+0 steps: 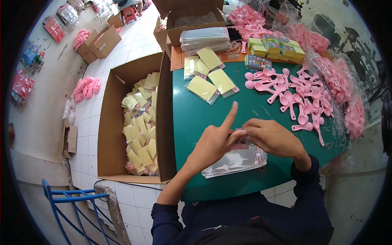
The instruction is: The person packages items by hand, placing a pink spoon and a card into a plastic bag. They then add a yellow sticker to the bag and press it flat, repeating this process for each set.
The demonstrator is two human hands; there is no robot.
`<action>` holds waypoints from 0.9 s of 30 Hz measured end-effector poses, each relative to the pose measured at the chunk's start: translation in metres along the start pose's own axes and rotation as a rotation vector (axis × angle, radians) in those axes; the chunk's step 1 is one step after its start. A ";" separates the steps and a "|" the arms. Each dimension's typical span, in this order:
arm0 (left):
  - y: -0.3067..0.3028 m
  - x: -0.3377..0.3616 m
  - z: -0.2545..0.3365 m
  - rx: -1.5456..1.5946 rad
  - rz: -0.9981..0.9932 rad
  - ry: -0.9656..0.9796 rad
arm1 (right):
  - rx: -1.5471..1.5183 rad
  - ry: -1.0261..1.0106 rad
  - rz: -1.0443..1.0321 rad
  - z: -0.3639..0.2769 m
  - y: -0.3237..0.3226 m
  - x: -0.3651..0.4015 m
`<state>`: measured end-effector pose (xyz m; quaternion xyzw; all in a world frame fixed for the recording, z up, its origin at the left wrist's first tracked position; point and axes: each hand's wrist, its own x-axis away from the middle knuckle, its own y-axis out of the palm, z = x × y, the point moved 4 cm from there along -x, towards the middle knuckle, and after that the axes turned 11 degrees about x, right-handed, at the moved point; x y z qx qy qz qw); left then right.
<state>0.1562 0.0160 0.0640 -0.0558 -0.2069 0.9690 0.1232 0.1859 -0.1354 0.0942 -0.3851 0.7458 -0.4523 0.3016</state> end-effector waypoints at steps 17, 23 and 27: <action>0.007 0.069 -0.043 0.394 0.144 -0.195 | -0.835 0.553 0.044 0.034 0.046 0.046; 0.060 0.105 -0.040 1.032 0.097 -0.343 | -0.408 0.029 0.039 -0.019 0.034 0.039; 0.073 0.117 -0.054 1.108 0.075 -0.418 | -0.193 0.103 0.001 -0.020 0.062 0.044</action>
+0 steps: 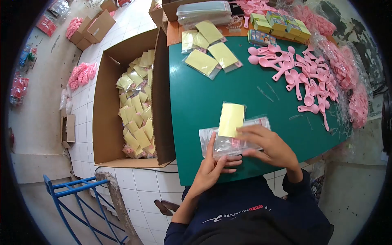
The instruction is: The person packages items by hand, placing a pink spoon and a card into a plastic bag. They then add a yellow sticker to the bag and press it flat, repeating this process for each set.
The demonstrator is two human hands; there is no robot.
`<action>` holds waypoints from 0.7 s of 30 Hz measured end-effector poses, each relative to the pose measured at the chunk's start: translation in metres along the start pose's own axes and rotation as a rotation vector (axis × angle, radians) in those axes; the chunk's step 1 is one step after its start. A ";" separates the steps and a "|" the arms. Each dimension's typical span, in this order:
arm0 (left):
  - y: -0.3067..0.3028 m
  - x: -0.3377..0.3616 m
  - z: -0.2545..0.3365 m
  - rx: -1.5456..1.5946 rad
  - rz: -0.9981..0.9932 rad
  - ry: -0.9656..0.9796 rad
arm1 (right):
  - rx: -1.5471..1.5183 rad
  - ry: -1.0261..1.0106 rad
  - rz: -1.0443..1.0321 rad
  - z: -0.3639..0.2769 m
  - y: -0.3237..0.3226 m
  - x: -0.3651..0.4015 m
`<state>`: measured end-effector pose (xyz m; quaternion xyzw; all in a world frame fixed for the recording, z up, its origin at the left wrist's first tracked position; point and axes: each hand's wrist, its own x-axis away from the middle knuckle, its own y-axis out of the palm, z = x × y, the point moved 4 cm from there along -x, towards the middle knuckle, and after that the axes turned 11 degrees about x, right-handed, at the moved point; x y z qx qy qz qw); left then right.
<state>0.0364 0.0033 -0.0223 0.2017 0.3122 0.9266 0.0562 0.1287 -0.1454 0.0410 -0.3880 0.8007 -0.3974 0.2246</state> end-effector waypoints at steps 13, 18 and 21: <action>-0.012 0.005 0.010 -0.612 0.370 0.213 | 0.304 0.091 0.166 -0.009 0.030 0.000; -0.015 0.012 0.010 -0.731 0.477 0.328 | 0.258 0.128 0.165 -0.005 0.026 0.000; -0.016 0.021 0.008 -0.815 0.442 0.456 | 0.239 0.145 0.166 -0.004 0.023 -0.002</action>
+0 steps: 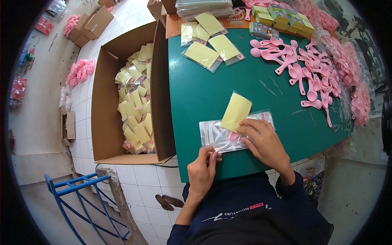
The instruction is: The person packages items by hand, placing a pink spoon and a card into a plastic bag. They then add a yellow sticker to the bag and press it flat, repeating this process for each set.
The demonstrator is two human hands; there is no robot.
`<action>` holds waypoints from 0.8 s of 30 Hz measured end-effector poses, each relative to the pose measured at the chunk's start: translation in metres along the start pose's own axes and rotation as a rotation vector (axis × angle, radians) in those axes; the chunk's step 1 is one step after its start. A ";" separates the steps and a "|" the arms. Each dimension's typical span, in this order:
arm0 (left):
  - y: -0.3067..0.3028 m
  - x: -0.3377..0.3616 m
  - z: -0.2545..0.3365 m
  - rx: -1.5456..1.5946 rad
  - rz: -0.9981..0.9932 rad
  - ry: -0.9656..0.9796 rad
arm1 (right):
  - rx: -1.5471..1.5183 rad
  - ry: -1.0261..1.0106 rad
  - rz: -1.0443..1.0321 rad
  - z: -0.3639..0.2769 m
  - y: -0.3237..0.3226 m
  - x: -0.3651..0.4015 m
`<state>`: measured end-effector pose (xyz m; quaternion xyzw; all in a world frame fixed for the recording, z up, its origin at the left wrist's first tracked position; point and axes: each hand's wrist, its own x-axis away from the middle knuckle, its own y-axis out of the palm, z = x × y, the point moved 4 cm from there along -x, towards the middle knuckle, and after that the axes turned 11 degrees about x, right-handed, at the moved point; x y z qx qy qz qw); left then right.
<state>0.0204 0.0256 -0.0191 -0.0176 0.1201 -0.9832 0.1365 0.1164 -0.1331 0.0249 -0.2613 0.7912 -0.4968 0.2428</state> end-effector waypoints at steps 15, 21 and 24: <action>-0.001 0.013 -0.007 0.497 -0.119 -0.273 | -0.064 -0.157 -0.073 -0.041 0.019 0.003; -0.008 0.013 0.012 0.199 -0.226 -0.159 | -0.177 -0.145 -0.177 -0.043 0.020 0.003; -0.005 0.015 0.014 0.207 -0.268 -0.103 | -0.197 -0.171 -0.210 -0.042 0.017 0.006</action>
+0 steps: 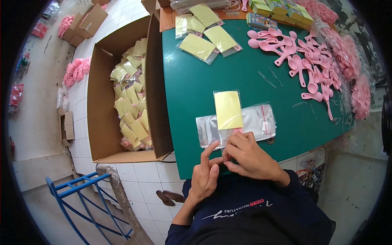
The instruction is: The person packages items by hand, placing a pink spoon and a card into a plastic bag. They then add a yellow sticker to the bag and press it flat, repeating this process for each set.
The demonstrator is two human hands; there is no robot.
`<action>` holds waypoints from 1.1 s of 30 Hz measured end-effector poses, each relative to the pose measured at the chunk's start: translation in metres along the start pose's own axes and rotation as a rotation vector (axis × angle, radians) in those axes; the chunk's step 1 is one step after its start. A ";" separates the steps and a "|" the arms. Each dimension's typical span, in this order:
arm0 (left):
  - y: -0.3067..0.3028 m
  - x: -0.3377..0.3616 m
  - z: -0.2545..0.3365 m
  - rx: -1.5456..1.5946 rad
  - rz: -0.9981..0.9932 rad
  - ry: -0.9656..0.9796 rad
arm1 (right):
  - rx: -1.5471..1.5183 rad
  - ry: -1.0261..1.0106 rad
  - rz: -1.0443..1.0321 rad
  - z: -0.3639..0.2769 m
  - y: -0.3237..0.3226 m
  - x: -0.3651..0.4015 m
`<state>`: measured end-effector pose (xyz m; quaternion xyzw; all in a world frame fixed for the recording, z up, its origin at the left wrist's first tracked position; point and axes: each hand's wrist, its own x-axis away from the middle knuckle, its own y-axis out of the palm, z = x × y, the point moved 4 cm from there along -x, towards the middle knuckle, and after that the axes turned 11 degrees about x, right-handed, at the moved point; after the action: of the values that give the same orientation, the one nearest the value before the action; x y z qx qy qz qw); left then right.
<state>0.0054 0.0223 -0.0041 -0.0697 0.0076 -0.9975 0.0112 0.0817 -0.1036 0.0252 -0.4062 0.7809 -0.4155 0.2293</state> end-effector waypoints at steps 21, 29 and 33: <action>0.016 -0.036 -0.012 0.477 -0.085 -0.266 | 0.713 0.728 0.666 0.211 -0.186 0.129; 0.010 -0.020 -0.004 0.476 -0.230 -0.243 | 0.002 0.023 0.318 0.046 -0.019 0.037; 0.008 -0.016 0.028 -0.292 -0.134 0.152 | -0.132 0.037 0.326 0.045 -0.022 0.039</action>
<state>0.0250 0.0146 0.0214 0.0049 0.1486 -0.9867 -0.0662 0.1012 -0.1634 0.0176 -0.2808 0.8660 -0.3280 0.2521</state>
